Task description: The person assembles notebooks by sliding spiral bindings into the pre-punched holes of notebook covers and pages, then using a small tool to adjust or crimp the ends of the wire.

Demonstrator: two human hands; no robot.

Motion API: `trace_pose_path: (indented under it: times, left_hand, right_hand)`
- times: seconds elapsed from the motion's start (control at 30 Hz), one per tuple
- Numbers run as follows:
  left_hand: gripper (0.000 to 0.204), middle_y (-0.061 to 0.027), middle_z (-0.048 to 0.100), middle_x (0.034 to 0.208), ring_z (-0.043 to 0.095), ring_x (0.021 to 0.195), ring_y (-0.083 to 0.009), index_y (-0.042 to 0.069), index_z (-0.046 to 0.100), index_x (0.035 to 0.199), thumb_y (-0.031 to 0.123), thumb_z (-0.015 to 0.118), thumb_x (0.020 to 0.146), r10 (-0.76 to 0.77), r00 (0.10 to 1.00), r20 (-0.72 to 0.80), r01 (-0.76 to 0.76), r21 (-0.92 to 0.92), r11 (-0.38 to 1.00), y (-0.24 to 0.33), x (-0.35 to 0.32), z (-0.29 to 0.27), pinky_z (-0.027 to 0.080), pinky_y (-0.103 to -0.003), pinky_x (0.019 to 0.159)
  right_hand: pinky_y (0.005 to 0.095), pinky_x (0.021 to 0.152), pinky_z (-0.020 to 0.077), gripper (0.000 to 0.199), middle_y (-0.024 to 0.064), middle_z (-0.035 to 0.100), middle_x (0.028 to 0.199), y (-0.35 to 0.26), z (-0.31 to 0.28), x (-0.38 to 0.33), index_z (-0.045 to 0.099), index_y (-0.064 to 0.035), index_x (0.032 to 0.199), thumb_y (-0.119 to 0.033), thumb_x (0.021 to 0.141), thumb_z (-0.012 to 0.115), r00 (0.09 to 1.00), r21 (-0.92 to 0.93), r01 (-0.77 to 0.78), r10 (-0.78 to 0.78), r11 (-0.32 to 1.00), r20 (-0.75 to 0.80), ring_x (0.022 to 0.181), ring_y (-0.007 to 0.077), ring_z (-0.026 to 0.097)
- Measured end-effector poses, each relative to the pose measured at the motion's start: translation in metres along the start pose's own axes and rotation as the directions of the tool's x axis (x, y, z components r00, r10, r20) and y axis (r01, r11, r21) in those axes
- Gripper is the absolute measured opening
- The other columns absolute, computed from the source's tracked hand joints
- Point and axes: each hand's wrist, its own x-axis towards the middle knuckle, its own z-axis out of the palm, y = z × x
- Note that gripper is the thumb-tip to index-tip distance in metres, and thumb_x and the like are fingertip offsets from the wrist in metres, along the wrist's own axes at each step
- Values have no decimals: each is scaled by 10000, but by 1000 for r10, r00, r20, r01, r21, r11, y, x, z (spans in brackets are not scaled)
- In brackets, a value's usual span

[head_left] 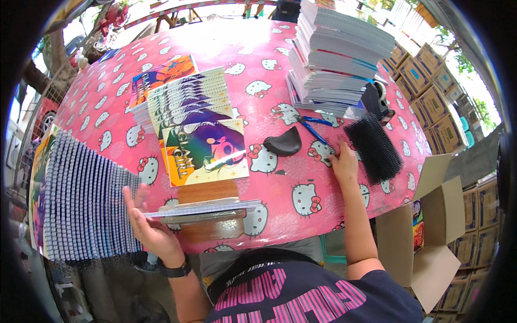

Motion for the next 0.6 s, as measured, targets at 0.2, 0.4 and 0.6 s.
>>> trace_pose_path:
  times: [0.2,0.4,0.6]
  left_hand:
    - [866,-189,406,1387,376,1302,-295,10,181,1462,472,592,857,496,755,430,-654,438,617,27,-52,37,-6,-578,1097]
    - [490,-6,541,915,533,1033,-185,140,621,1082,455,718,720,187,700,689,-681,564,467,27,-67,67,-127,-641,1050]
    - [282,40,536,820,558,960,-147,198,674,921,372,716,704,341,694,634,-712,533,457,15,-71,76,-94,-642,1064]
  right_hand:
    - [355,749,476,426,123,583,933,-22,-43,3,534,-47,1229,-38,803,541,993,338,117,-119,934,-14,807,258,578]
    - [264,659,459,335,54,575,828,-147,-101,-60,560,-51,1218,-35,885,536,694,720,-23,-508,694,511,734,147,563]
    - [274,625,463,211,75,608,823,-154,-82,-65,676,-44,1005,-52,796,696,690,803,188,-658,566,301,726,153,592]
